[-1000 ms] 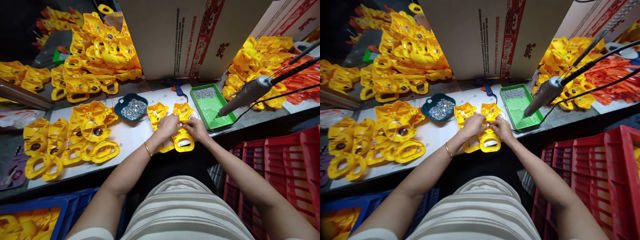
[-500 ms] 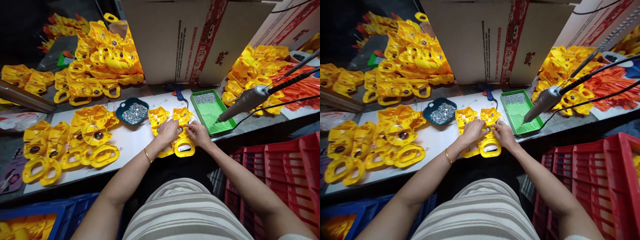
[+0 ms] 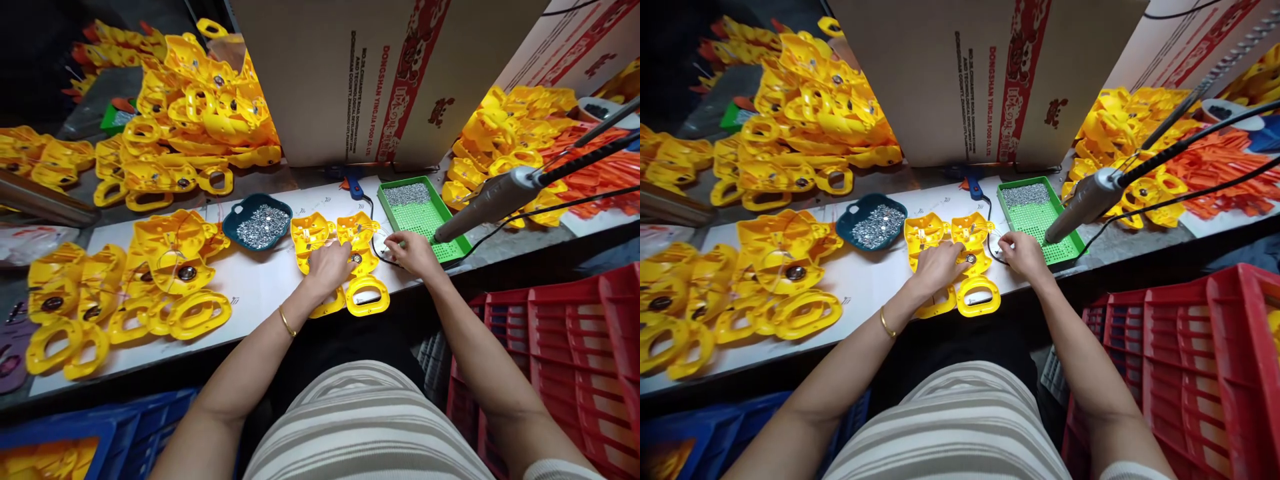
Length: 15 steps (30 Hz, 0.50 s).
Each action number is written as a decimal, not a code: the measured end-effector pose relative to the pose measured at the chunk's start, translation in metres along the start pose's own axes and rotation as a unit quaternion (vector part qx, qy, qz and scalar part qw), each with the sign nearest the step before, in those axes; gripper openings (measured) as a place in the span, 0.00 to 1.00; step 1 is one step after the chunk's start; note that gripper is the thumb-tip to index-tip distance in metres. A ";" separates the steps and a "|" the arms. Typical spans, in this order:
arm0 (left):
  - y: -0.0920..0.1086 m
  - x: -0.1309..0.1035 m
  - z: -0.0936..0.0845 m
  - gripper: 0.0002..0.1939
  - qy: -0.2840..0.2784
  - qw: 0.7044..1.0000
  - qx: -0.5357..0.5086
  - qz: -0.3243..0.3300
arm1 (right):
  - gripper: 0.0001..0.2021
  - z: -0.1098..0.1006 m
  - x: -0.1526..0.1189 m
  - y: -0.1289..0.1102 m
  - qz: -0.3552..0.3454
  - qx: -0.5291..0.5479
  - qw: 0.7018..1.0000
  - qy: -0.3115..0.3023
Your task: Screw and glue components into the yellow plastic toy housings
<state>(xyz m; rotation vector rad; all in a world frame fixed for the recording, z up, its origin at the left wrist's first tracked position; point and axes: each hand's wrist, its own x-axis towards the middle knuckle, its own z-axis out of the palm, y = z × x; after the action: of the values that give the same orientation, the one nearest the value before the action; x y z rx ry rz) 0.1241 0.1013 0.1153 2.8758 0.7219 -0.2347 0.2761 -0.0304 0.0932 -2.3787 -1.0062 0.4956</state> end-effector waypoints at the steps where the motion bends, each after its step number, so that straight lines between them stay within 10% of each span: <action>1: -0.001 -0.002 -0.001 0.17 -0.001 1.000 -0.004 -0.004 | 0.12 -0.003 -0.001 0.001 0.000 0.035 0.999 -0.015; 7: 0.002 -0.021 0.006 0.16 0.134 0.983 -0.121 0.013 | 0.19 -0.008 -0.015 -0.010 0.044 0.393 0.913 -0.096; 15: 0.017 -0.036 0.040 0.06 0.209 0.918 -0.334 0.045 | 0.19 0.003 -0.032 -0.026 0.031 0.411 0.901 -0.135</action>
<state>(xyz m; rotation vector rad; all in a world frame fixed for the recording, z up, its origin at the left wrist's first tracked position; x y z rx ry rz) 0.0966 0.0627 0.0856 2.2883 0.5752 0.5522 0.2389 -0.0379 0.1099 -1.6001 -0.6335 1.0550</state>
